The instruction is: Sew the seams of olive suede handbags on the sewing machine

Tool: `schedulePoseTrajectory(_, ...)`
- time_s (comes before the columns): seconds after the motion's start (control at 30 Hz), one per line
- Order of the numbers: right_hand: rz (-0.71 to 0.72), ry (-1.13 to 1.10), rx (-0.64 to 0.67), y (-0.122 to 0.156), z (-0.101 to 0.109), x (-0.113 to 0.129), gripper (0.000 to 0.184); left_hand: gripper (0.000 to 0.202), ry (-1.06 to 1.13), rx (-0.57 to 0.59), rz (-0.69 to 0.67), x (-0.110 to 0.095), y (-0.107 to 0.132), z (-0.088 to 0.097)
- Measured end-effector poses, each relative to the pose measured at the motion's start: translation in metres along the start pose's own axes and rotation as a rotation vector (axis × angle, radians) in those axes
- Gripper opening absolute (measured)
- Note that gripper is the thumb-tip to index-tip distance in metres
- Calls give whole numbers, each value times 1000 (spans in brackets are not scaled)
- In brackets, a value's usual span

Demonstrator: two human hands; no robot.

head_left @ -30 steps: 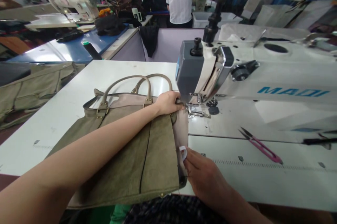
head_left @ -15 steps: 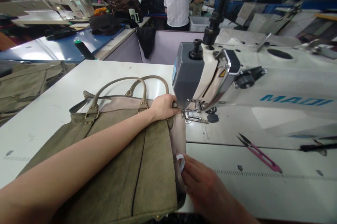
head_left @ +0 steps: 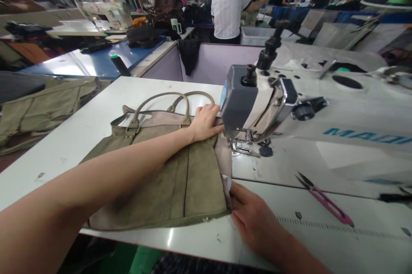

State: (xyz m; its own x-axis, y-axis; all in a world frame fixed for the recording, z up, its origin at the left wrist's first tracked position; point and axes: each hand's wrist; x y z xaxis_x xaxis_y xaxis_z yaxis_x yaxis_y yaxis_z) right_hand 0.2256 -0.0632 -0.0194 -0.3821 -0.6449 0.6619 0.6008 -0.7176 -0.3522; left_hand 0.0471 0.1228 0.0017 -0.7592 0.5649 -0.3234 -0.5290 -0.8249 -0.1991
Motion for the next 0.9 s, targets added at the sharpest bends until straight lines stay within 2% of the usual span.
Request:
schedulePoseTrajectory(0.07,2,-36,-3,4,0,5,33,37,-51,3,-128,-5,26,15)
schedulePoseTrajectory(0.13,31,-30,-10,6,-2,10,30,48,-101,102,-329,-4,51,27)
schedulePoseTrajectory(0.2,62,3,-8,5,-4,13,30,60,-148,210,-487,0,66,34)
schedulePoseTrajectory(0.3,58,39,4,3,-8,16,31,56,-168,269,-609,-1,66,35)
schedulePoseTrajectory(0.43,46,89,26,9,-10,21,31,34,-80,331,-798,-20,55,34)
schedulePoseTrajectory(0.53,55,102,61,14,-10,23,36,27,-127,445,-922,-30,60,44)
schedulePoseTrajectory(0.57,60,101,66,14,-10,23,37,27,-180,479,-922,-29,64,50)
schedulePoseTrajectory(0.63,66,108,62,14,-11,21,38,25,-304,495,-842,-24,70,63)
schedulePoseTrajectory(0.77,65,163,34,15,-15,17,35,21,-528,376,-591,-20,78,92)
schedulePoseTrajectory(0.83,68,186,25,18,-17,17,35,22,-590,370,-582,-36,92,108)
schedulePoseTrajectory(0.9,47,169,13,21,-19,19,39,23,-613,401,-614,-68,119,121)
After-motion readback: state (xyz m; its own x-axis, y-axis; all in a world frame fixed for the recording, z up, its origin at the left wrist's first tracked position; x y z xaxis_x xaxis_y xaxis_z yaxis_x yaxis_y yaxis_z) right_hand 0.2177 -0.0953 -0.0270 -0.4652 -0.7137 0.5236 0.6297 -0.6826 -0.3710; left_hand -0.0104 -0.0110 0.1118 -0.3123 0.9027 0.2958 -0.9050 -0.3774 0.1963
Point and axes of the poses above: each hand's wrist, its own y-axis away from the middle knuckle, its own z-axis out of the back of the hand, x = y × z
